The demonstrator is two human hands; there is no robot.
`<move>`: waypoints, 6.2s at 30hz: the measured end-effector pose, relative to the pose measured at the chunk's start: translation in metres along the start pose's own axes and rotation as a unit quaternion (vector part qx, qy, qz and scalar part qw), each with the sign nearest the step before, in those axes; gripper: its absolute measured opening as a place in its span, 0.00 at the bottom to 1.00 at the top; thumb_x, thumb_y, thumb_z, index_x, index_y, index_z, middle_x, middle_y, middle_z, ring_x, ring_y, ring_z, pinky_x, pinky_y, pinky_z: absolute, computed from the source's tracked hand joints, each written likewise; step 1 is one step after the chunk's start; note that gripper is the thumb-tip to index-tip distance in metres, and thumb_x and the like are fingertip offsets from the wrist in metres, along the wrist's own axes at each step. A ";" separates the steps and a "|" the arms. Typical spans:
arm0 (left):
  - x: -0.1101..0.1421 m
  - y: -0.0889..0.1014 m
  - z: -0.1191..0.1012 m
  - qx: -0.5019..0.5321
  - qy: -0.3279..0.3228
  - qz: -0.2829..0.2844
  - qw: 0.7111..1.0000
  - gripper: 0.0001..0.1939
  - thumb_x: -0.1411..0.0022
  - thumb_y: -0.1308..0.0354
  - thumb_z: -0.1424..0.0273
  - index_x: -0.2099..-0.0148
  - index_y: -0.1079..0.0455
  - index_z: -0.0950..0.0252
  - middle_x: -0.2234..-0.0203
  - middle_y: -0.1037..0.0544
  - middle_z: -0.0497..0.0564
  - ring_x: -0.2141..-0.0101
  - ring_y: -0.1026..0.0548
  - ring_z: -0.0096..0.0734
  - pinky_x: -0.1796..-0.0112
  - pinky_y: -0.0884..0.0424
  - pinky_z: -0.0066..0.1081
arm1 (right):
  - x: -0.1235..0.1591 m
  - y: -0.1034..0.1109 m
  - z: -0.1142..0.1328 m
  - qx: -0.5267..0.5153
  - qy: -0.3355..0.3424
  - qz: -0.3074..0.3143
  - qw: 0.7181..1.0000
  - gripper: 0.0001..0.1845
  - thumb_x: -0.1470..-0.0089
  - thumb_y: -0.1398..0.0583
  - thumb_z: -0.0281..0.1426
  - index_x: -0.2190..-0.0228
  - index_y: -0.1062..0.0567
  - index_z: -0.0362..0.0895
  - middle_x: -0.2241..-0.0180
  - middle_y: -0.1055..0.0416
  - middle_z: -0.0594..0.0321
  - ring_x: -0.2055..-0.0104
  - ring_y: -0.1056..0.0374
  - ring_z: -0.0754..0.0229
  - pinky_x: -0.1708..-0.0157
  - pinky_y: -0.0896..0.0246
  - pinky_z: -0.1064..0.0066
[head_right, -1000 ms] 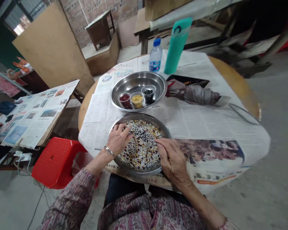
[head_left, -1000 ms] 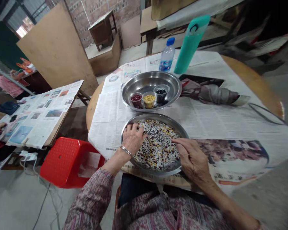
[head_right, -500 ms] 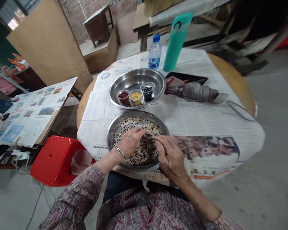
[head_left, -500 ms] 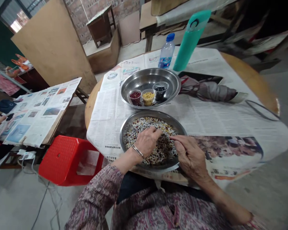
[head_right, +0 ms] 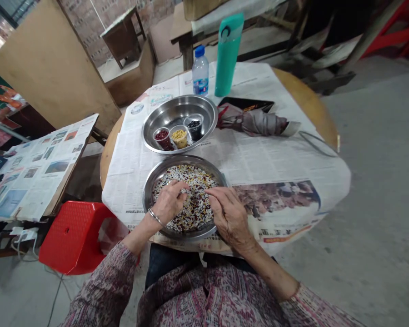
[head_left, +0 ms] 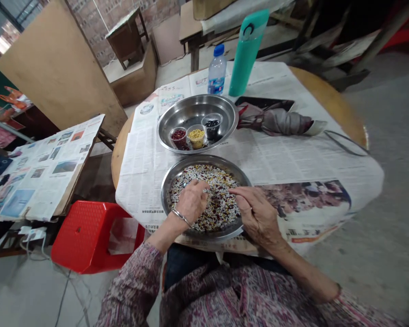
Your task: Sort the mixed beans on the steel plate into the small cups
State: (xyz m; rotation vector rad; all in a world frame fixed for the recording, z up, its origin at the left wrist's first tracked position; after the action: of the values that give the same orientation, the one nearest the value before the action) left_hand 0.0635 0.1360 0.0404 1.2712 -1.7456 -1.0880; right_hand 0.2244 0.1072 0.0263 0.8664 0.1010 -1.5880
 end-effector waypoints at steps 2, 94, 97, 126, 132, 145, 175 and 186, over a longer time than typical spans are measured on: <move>0.010 -0.005 -0.018 0.012 -0.066 0.022 0.998 0.09 0.34 0.45 0.72 0.52 0.30 0.61 0.59 0.27 0.50 0.57 0.27 0.31 0.52 0.28 0.31 | 0.000 0.001 0.000 -0.001 0.005 -0.002 1.000 0.14 0.37 0.48 0.31 0.56 0.25 0.47 0.59 0.25 0.57 0.55 0.30 0.55 0.51 0.35 0.58; 0.088 0.015 0.033 0.052 -0.167 -0.294 0.940 0.07 0.33 0.52 0.74 0.57 0.33 0.65 0.65 0.26 0.54 0.62 0.29 0.37 0.58 0.31 0.38 | -0.042 -0.109 0.036 0.077 -0.038 0.419 0.904 0.09 0.52 0.44 0.28 0.69 0.24 0.44 0.74 0.27 0.64 0.71 0.34 0.60 0.66 0.40 0.69; 0.091 0.017 0.036 0.077 -0.156 -0.331 0.927 0.07 0.33 0.52 0.74 0.53 0.36 0.66 0.62 0.28 0.56 0.59 0.31 0.38 0.56 0.31 0.40 | -0.035 -0.117 0.055 0.009 0.028 0.427 0.904 0.09 0.50 0.45 0.26 0.70 0.24 0.44 0.73 0.27 0.63 0.70 0.34 0.60 0.65 0.39 0.68; 0.083 0.013 0.032 -0.040 -0.130 -0.269 0.954 0.15 0.31 0.55 0.70 0.72 0.37 0.63 0.75 0.31 0.51 0.67 0.35 0.36 0.64 0.38 0.38 | -0.008 -0.054 0.042 0.086 0.220 0.525 0.818 0.13 0.37 0.48 0.28 0.67 0.24 0.47 0.69 0.26 0.61 0.67 0.30 0.61 0.67 0.36 0.69; 0.083 0.014 0.032 -0.041 -0.127 -0.271 0.953 0.16 0.30 0.56 0.70 0.72 0.38 0.62 0.74 0.31 0.51 0.67 0.35 0.36 0.64 0.38 0.38 | -0.047 -0.083 0.034 0.121 0.229 0.412 0.873 0.16 0.38 0.47 0.31 0.53 0.25 0.46 0.54 0.26 0.54 0.51 0.32 0.54 0.50 0.35 0.57; 0.083 0.014 0.035 -0.012 -0.111 -0.269 0.957 0.14 0.29 0.57 0.70 0.68 0.36 0.63 0.72 0.30 0.52 0.66 0.35 0.36 0.63 0.38 0.38 | -0.054 -0.085 0.023 0.102 0.244 0.365 0.893 0.11 0.40 0.45 0.30 0.62 0.22 0.46 0.51 0.29 0.54 0.47 0.36 0.51 0.47 0.36 0.52; 0.084 0.015 0.038 0.000 -0.112 -0.288 0.951 0.11 0.29 0.56 0.71 0.64 0.36 0.64 0.70 0.29 0.52 0.66 0.34 0.36 0.63 0.37 0.37 | -0.037 -0.100 0.039 0.183 0.186 0.352 0.899 0.14 0.37 0.46 0.34 0.54 0.27 0.43 0.58 0.30 0.52 0.52 0.34 0.51 0.55 0.33 0.60; 0.083 0.016 0.036 0.008 -0.112 -0.282 0.953 0.11 0.29 0.57 0.70 0.64 0.36 0.64 0.70 0.29 0.53 0.66 0.34 0.36 0.63 0.38 0.37 | 0.004 -0.081 0.069 0.065 0.298 0.475 0.825 0.12 0.36 0.48 0.30 0.59 0.25 0.44 0.60 0.29 0.55 0.58 0.35 0.56 0.60 0.34 0.63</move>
State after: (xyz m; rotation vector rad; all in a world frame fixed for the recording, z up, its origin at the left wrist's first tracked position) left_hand 0.0032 0.0665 0.0462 1.7772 -1.5829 -1.5905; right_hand 0.1205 0.0871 0.0403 1.2378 -0.0088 -0.3582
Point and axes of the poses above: each hand's wrist, its own x-axis away from the middle knuckle, its own y-axis out of the back of the hand, z = x × y, the point moved 7 cm from there along -x, towards the middle knuckle
